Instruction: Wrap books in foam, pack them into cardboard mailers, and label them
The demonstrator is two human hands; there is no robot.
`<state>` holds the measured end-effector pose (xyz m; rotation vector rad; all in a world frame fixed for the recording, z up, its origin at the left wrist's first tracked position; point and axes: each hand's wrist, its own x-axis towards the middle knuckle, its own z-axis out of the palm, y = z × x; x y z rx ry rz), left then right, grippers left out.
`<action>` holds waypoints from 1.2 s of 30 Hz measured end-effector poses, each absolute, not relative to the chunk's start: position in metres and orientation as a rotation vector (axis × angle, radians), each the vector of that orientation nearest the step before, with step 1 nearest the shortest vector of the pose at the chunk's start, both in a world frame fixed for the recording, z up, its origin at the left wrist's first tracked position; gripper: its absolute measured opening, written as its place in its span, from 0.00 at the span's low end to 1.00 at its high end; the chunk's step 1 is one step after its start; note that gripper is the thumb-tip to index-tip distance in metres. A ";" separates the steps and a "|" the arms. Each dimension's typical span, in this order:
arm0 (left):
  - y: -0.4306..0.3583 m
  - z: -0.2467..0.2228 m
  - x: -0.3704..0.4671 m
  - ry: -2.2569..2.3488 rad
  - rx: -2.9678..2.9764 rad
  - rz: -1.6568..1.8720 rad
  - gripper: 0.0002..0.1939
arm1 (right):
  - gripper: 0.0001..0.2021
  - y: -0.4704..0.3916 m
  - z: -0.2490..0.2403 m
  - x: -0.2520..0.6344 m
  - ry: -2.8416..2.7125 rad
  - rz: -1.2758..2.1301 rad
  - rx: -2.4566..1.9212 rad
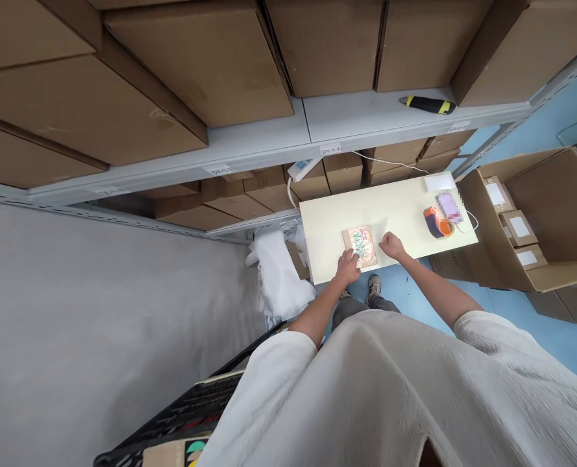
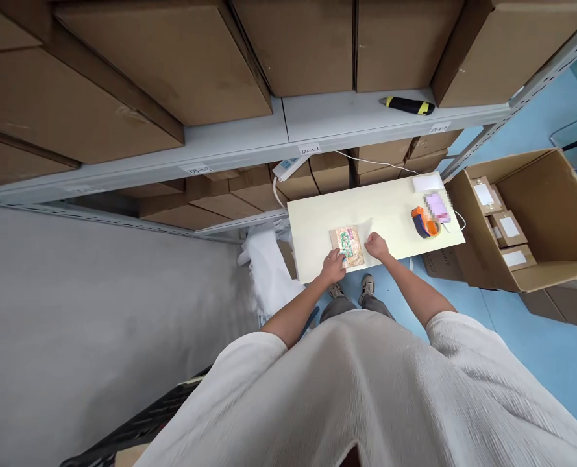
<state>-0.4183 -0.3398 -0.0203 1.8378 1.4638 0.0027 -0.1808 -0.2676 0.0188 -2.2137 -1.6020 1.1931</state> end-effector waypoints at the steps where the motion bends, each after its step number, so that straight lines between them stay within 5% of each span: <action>1: -0.339 -0.020 -0.420 1.462 1.814 0.038 0.28 | 0.09 -0.269 0.018 -0.192 -1.639 1.232 -2.122; 10: -0.335 0.000 -0.430 1.661 1.575 0.299 0.35 | 0.10 -0.290 -0.006 -0.261 -1.738 1.581 -1.886; 15: -0.325 0.015 -0.418 1.563 1.677 0.090 0.35 | 0.12 -0.299 -0.010 -0.244 -1.576 1.708 -1.746; 21: -0.326 0.021 -0.409 1.558 1.746 -0.113 0.29 | 0.14 -0.287 -0.006 -0.216 -1.348 1.288 -2.208; 28: -0.328 0.024 -0.410 1.579 1.743 -0.132 0.25 | 0.04 -0.278 -0.013 -0.220 -1.336 1.439 -2.299; 36: -0.312 0.020 -0.380 1.581 1.720 -0.055 0.24 | 0.07 -0.260 0.003 -0.192 -1.377 1.398 -2.157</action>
